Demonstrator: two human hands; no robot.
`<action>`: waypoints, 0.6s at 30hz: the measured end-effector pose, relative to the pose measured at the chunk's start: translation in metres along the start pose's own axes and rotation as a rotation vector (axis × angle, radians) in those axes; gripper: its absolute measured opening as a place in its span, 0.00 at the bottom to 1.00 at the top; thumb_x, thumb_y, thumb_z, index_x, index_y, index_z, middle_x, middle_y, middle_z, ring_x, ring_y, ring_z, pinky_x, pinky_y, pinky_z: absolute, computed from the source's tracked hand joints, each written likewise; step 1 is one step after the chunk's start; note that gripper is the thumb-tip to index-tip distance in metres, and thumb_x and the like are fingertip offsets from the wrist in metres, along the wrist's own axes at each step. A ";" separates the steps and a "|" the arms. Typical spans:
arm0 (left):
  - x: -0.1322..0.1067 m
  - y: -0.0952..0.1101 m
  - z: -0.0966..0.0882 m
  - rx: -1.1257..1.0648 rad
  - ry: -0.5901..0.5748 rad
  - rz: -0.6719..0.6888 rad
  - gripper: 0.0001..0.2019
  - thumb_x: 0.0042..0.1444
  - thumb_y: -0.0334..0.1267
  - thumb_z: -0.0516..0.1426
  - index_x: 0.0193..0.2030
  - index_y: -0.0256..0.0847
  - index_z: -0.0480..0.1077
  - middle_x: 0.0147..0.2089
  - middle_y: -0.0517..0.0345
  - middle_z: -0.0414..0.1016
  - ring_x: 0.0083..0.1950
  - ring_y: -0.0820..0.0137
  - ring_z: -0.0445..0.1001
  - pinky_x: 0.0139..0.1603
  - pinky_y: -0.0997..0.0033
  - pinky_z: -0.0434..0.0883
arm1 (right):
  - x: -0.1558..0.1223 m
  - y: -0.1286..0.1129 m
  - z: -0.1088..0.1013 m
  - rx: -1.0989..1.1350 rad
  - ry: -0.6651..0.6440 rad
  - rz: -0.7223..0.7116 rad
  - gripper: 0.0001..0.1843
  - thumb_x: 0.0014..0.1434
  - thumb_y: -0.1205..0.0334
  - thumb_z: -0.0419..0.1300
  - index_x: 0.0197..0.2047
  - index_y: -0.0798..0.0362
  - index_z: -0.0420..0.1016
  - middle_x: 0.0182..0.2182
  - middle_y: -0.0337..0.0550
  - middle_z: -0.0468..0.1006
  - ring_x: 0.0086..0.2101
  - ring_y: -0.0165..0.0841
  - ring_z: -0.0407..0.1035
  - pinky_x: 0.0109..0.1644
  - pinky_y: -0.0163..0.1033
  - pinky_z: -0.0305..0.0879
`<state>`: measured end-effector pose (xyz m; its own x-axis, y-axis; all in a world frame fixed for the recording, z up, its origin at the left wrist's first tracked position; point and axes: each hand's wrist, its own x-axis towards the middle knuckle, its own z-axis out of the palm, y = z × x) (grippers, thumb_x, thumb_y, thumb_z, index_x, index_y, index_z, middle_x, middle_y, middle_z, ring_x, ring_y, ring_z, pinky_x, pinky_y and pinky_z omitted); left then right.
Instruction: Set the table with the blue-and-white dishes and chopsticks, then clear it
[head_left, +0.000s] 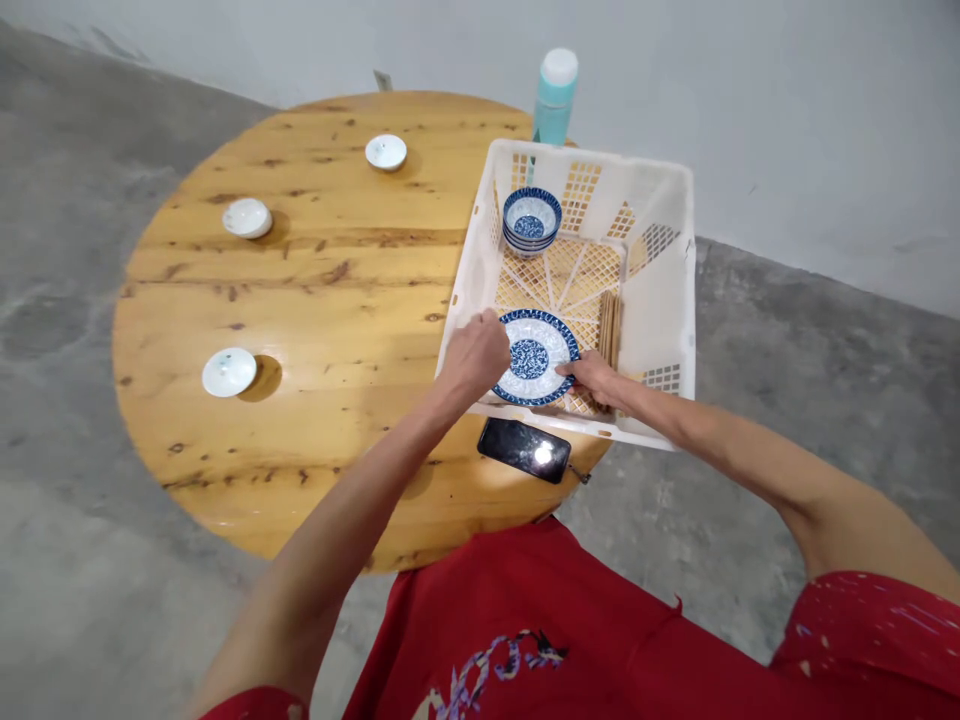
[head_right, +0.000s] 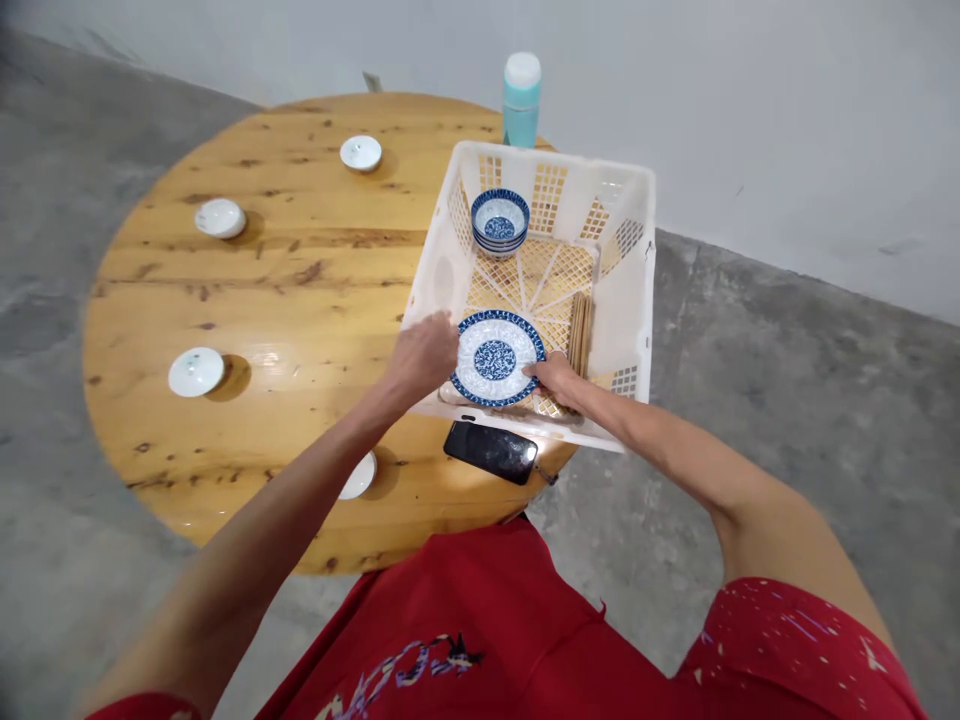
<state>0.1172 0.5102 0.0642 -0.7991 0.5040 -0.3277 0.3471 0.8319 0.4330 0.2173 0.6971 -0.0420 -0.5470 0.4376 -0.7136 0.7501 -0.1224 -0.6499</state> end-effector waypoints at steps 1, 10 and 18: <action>-0.008 -0.003 -0.011 -0.024 0.117 0.021 0.15 0.64 0.33 0.47 0.54 0.36 0.66 0.54 0.38 0.74 0.57 0.56 0.72 0.58 0.59 0.66 | 0.000 0.000 0.000 0.005 -0.005 -0.001 0.10 0.51 0.75 0.65 0.28 0.56 0.67 0.18 0.37 0.71 0.17 0.25 0.63 0.18 0.29 0.63; -0.077 -0.096 -0.032 -0.348 0.715 -0.098 0.14 0.66 0.35 0.44 0.48 0.44 0.70 0.47 0.56 0.79 0.46 0.72 0.79 0.49 0.73 0.73 | -0.005 -0.003 0.001 -0.018 0.002 0.004 0.08 0.51 0.76 0.64 0.30 0.57 0.69 0.23 0.42 0.76 0.21 0.28 0.68 0.20 0.30 0.67; -0.147 -0.172 0.039 -0.436 0.729 -0.479 0.15 0.63 0.36 0.45 0.47 0.39 0.70 0.46 0.53 0.79 0.44 0.72 0.80 0.47 0.72 0.75 | 0.004 0.000 -0.001 -0.060 -0.017 -0.014 0.06 0.53 0.74 0.64 0.30 0.58 0.70 0.23 0.41 0.77 0.21 0.28 0.69 0.22 0.32 0.70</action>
<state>0.1944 0.3023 0.0051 -0.9669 -0.2547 -0.0138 -0.1888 0.6784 0.7100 0.2152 0.6995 -0.0449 -0.5637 0.4234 -0.7092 0.7629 -0.0621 -0.6435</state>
